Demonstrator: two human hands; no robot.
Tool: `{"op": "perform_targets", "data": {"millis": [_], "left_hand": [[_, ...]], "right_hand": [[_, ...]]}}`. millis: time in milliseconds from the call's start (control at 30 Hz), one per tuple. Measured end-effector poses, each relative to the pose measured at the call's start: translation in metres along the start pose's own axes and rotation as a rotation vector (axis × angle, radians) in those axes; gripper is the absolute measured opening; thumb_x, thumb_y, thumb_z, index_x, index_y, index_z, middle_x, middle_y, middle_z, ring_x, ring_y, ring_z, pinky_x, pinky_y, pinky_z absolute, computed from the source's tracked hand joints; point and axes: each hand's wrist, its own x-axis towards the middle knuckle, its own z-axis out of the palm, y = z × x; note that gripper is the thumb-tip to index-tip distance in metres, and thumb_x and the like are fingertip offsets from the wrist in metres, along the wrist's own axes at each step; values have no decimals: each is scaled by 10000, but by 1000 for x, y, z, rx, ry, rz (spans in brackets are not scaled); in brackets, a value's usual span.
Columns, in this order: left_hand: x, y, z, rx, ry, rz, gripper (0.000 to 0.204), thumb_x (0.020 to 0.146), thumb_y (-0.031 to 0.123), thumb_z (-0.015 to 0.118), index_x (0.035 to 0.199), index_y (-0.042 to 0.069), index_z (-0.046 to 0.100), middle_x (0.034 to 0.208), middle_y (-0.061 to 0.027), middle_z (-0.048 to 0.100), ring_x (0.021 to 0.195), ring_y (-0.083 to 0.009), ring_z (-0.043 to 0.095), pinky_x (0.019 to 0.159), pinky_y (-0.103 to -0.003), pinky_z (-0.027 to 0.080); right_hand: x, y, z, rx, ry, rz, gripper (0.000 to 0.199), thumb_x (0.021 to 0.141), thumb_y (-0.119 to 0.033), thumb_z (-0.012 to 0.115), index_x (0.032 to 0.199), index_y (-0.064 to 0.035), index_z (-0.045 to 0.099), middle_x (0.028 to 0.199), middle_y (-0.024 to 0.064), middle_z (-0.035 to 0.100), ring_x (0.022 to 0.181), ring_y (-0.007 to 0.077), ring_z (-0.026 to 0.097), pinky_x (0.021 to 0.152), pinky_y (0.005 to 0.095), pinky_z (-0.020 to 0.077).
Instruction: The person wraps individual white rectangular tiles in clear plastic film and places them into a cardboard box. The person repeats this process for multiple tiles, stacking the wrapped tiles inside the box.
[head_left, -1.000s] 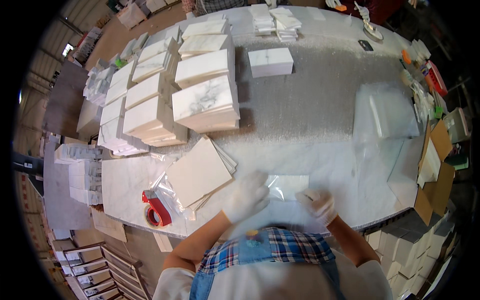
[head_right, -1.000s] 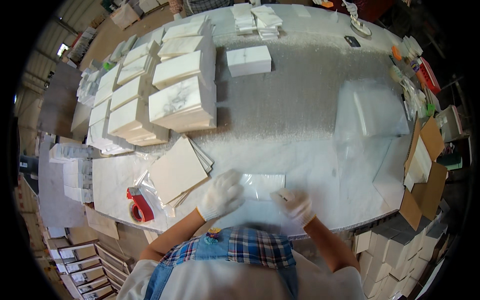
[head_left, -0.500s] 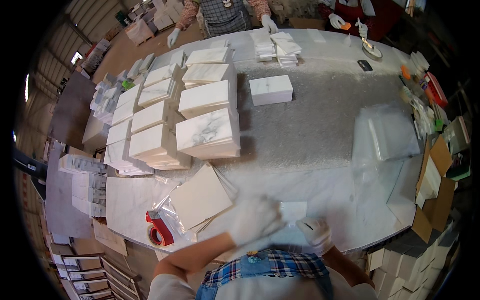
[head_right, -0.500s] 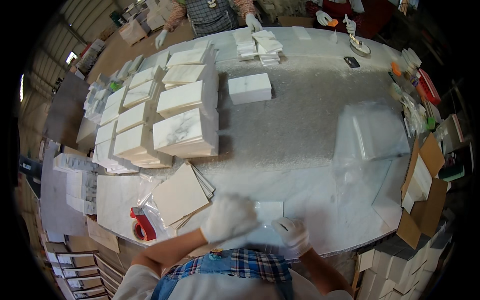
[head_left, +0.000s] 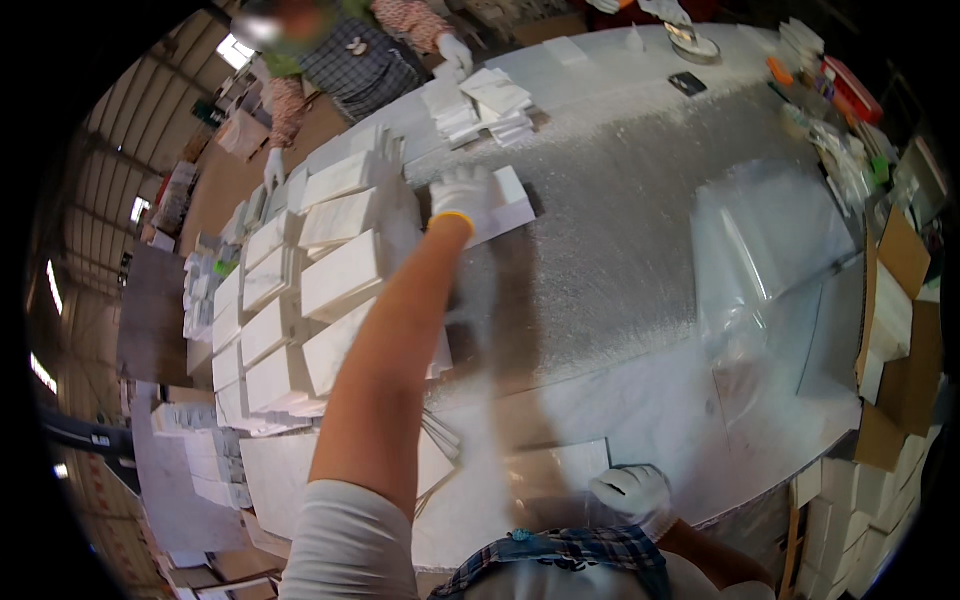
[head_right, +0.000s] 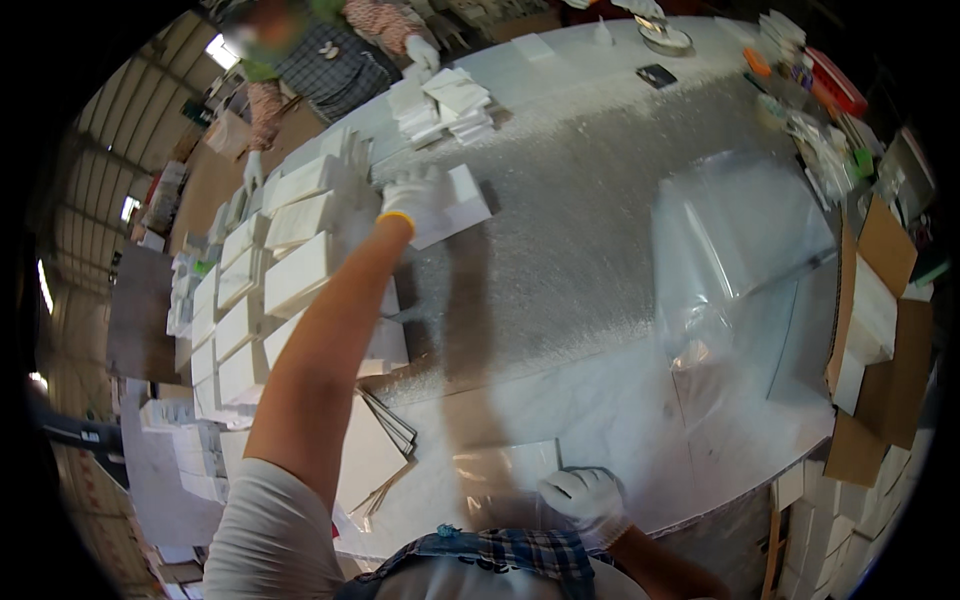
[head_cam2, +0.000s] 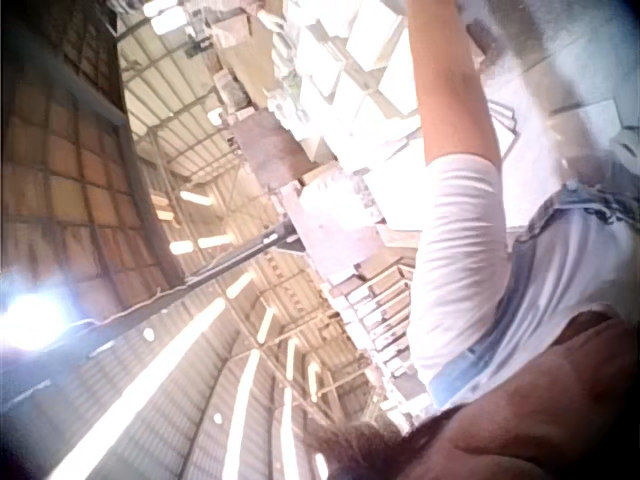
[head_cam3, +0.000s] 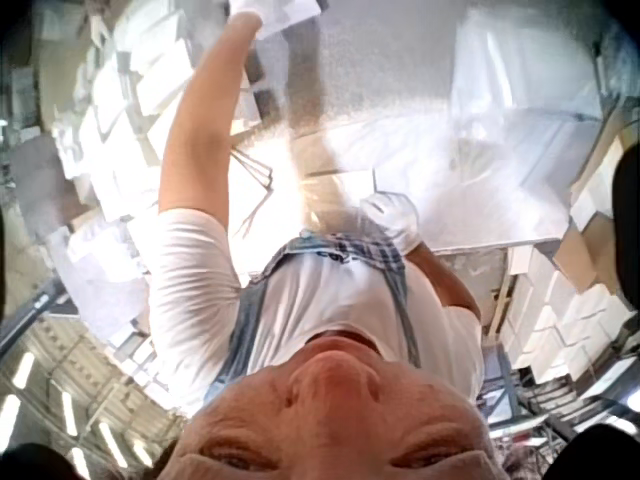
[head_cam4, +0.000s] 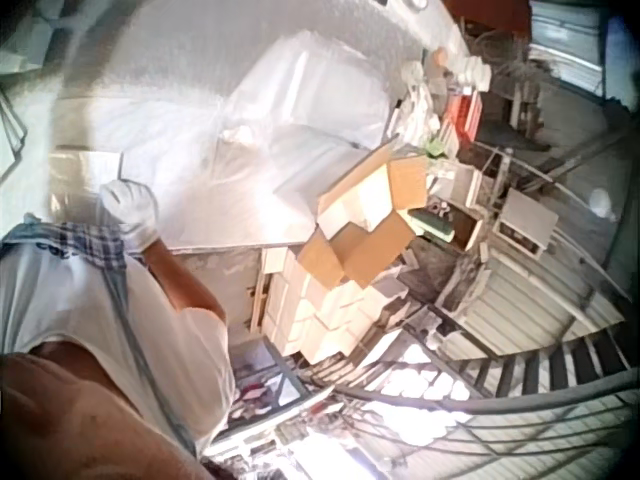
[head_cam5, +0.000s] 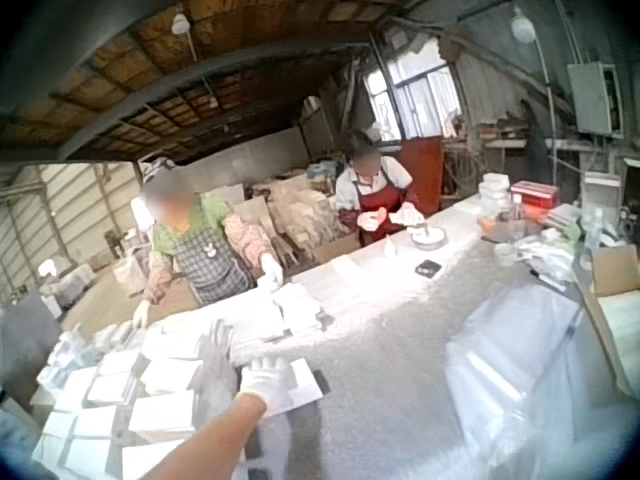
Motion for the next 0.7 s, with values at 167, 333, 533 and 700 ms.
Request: {"op": "perform_targets", "data": {"millis": [167,333,533,700], "left_hand": [[27,-29,11,-182,-126,144,833,666,353,855,1370,74,507,1353,-237,628,1267,-429,613,1067,-516,499],[35,-37,16,-166,-58,230,838,627,372,861,1334,67,533,1260,-260,665,1188,-427,652,1021,-484,536],[24,-43,7,-192,24,258,712,636,360,843,1235,53,610,1229,-271,672,1167,-426,655,1005,-482,537],[-13,-34,-16,-164,97,245,611,665,321,816,1178,53,622,1180,-251,693,1115,-413,673,960,-481,544]], "right_hand": [[-2,10,2,70,-22,14,316,794,-181,689,1103,-240,723,1033,-43,661,883,199,653,765,355,535],[-4,8,5,37,-13,23,303,786,-191,702,1083,-247,714,1018,-45,644,900,194,643,772,355,531],[-4,8,10,10,45,-5,269,776,-198,710,1043,-234,707,1031,-46,636,917,195,642,780,375,530],[1,4,-1,-2,5,-22,252,786,-200,699,1037,-219,720,1055,-16,651,941,214,651,803,389,530]]}}
